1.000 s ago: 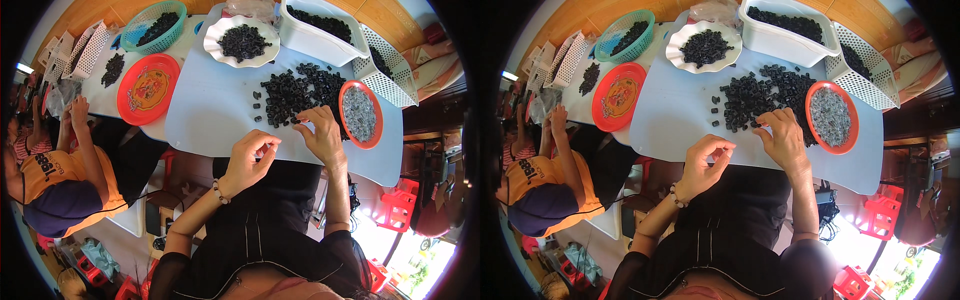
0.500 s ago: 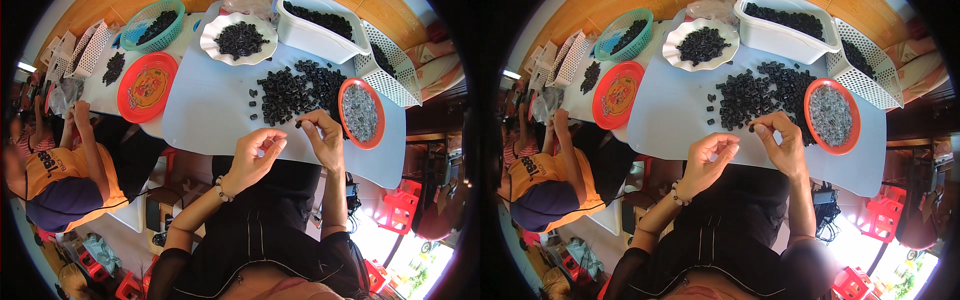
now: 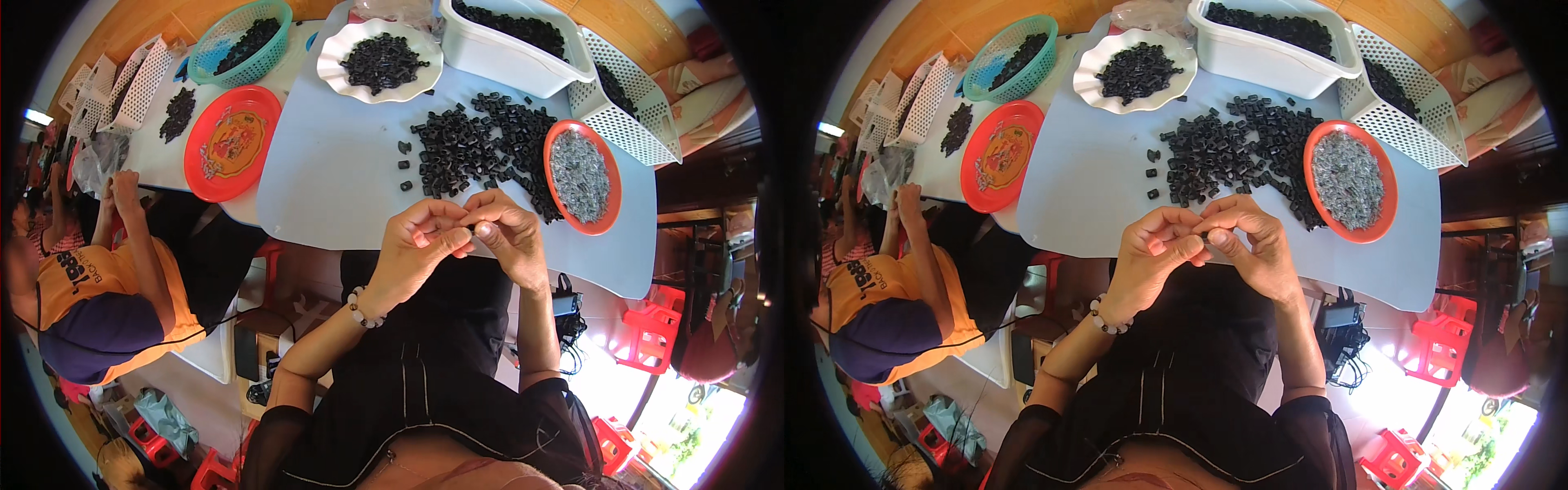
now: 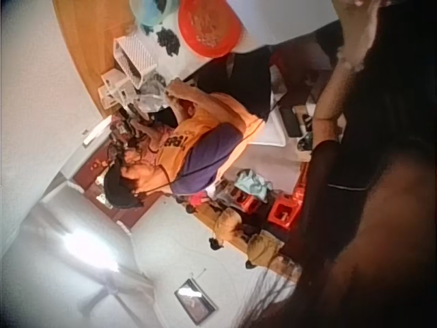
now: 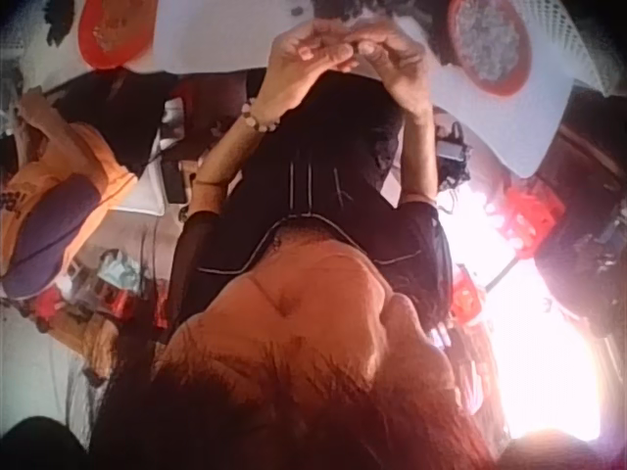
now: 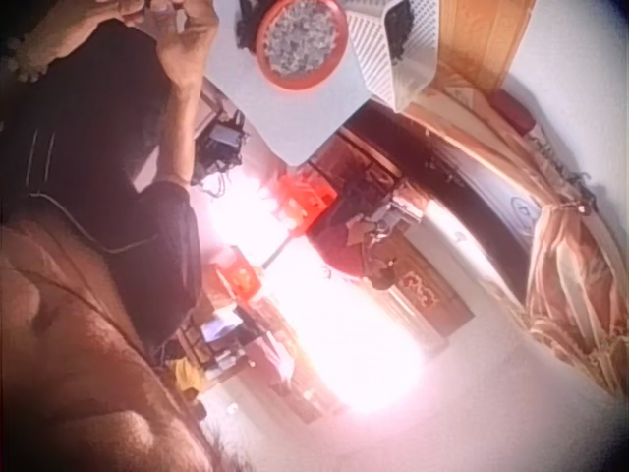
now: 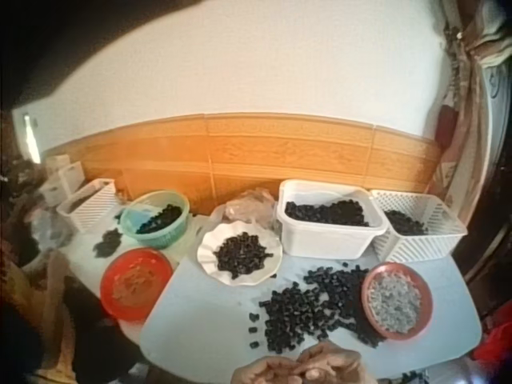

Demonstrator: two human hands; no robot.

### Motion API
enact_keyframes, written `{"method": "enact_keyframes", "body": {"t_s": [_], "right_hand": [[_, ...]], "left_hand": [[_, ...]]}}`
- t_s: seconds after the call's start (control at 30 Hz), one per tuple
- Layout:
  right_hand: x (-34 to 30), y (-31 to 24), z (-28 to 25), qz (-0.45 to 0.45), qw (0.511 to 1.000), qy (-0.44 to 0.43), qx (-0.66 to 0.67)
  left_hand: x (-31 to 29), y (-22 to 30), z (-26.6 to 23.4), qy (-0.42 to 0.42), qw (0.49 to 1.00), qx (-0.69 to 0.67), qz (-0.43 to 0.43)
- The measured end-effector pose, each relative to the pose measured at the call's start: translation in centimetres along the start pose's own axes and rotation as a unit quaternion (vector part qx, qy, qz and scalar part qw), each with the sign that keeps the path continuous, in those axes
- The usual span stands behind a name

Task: The person assembles small parts by picking up black plastic pieces from the table, taking small metal inserts from a plate, and fitting them together by hand.

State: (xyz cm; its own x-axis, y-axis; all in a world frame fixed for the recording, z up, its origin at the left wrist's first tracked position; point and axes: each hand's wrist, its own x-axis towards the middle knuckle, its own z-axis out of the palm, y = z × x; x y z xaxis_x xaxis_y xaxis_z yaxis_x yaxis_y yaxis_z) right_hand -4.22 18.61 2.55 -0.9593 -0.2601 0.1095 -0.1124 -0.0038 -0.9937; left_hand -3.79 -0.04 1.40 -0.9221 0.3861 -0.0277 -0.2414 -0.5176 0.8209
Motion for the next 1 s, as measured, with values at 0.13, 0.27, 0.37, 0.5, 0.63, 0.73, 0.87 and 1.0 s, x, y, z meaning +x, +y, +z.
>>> {"method": "enact_keyframes", "body": {"t_s": [0.13,0.27,0.37,0.5,0.63,0.73,0.87,1.0], "right_hand": [[0.2,-1.6,-1.2,0.033,0.99,0.048,-0.127],[0.9,-1.7,-7.3,0.013,0.9,0.222,-0.376],[1.0,-0.8,-13.0,0.018,0.838,0.275,-0.472],[0.7,-1.0,-15.6,0.086,0.757,0.296,-0.576],[1.0,-0.3,-16.3,0.135,0.729,0.276,-0.611],[1.1,-0.2,-16.5,0.136,0.733,0.263,-0.613],[0.9,-0.7,-16.7,0.141,0.771,0.267,-0.56],[0.2,-1.0,-17.0,0.108,0.786,0.261,-0.549]], "left_hand": [[-0.5,-0.1,-0.2,0.03,1.0,-0.005,-0.001],[-1.0,-0.2,-0.7,0.026,0.998,0.058,-0.005],[-1.1,-0.3,-0.8,0.027,0.997,0.07,0.007],[-1.1,-0.4,-0.7,0.036,0.995,0.091,0.016],[-1.1,-0.4,-0.5,0.033,0.995,0.099,-0.001],[-0.8,-0.5,-0.3,0.023,0.996,0.088,-0.002],[-0.3,-0.6,0.3,0.021,0.995,0.094,-0.013],[-0.1,-0.5,0.7,0.021,0.996,0.085,-0.016]]}}
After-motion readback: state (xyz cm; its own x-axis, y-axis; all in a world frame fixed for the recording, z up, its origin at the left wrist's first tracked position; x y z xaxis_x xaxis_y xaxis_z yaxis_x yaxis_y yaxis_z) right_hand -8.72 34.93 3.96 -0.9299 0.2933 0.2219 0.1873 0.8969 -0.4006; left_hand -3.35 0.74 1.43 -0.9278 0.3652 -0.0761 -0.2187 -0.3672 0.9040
